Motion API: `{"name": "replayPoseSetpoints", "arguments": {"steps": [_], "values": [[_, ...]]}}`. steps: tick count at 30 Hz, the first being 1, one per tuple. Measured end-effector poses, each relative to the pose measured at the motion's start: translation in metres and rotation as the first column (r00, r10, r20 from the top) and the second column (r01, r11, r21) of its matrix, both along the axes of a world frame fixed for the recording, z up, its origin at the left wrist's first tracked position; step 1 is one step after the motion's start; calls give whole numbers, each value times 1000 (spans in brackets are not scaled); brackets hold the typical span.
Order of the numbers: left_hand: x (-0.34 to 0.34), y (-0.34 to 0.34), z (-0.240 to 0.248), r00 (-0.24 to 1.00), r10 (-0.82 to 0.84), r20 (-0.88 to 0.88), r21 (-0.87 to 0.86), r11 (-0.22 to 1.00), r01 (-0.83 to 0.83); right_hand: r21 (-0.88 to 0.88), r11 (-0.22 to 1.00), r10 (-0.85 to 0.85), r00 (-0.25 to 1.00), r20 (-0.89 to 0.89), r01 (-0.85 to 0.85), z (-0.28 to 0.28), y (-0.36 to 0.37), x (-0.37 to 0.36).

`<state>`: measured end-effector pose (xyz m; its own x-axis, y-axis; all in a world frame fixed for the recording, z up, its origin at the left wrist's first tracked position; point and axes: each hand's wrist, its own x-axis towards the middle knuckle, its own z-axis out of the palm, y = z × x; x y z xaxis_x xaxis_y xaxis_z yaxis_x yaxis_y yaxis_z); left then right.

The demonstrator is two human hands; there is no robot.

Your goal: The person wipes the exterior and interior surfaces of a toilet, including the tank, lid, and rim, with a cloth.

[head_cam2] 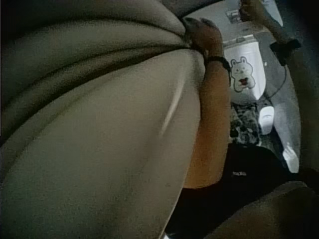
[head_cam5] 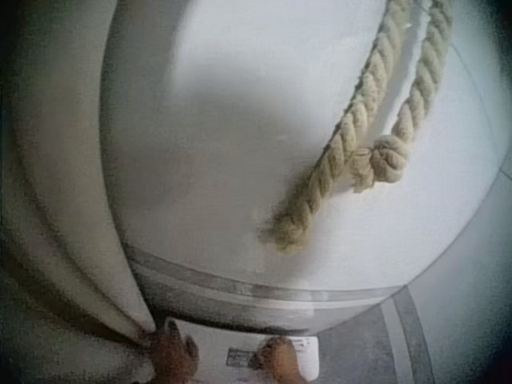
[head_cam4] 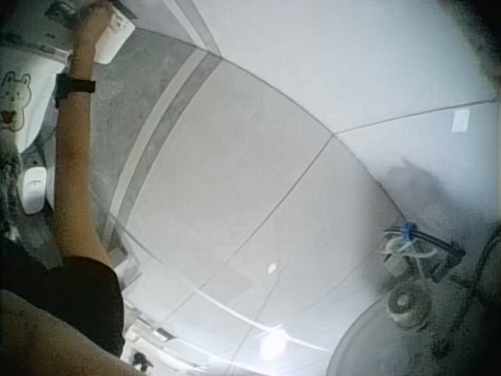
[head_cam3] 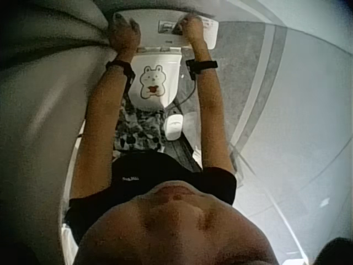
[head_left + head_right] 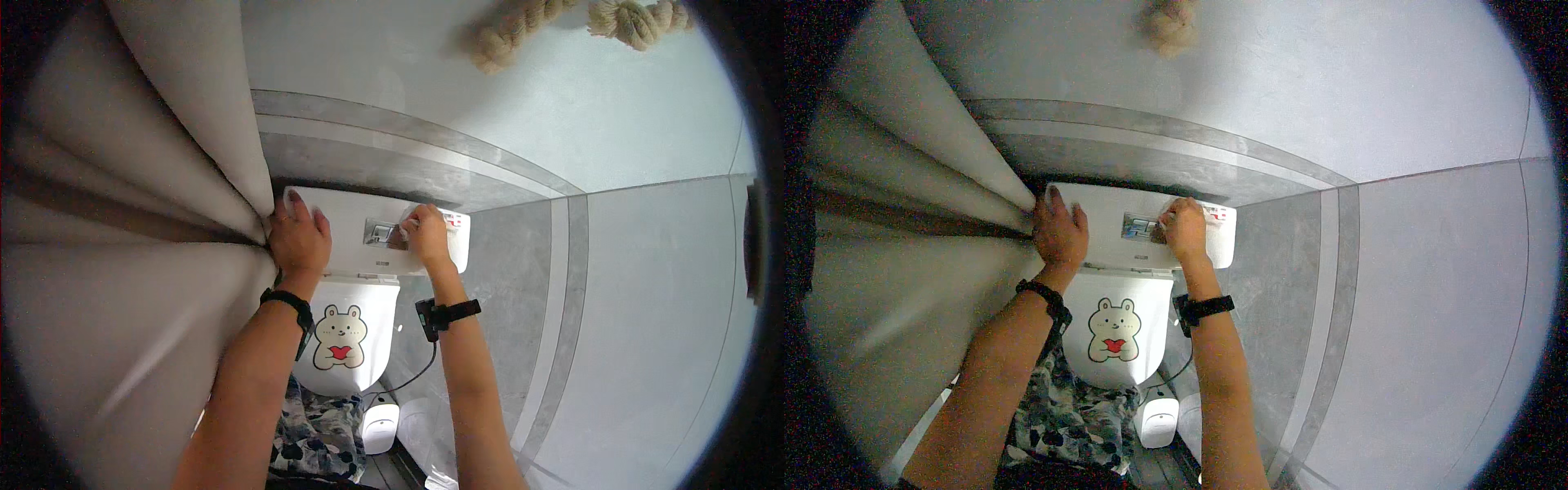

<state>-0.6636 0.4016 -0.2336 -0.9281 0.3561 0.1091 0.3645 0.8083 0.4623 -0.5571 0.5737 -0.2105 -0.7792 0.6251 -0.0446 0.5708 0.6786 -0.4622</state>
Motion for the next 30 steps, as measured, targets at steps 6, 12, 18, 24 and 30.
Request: {"name": "replayPoseSetpoints", "arguments": {"steps": [6,12,18,24,30], "values": [[5,5,-5,999,33,-27,-43,998,-34,93,994,69,977,-203,-51,-27,-35,-34],[1,0,-9,998,27,-52,-80,996,-31,50,994,102,983,-154,-95,-17,-12,-10],[4,5,-9,1000,16,-2,-57,998,-17,12,999,-39,989,-145,41,-7,8,18],[2,5,-16,981,54,-189,-86,994,-71,5,999,-52,979,-199,54,-15,-10,32],[0,1,-12,989,40,-143,-86,995,-53,70,997,-21,980,-196,36,-16,-30,50]]}}
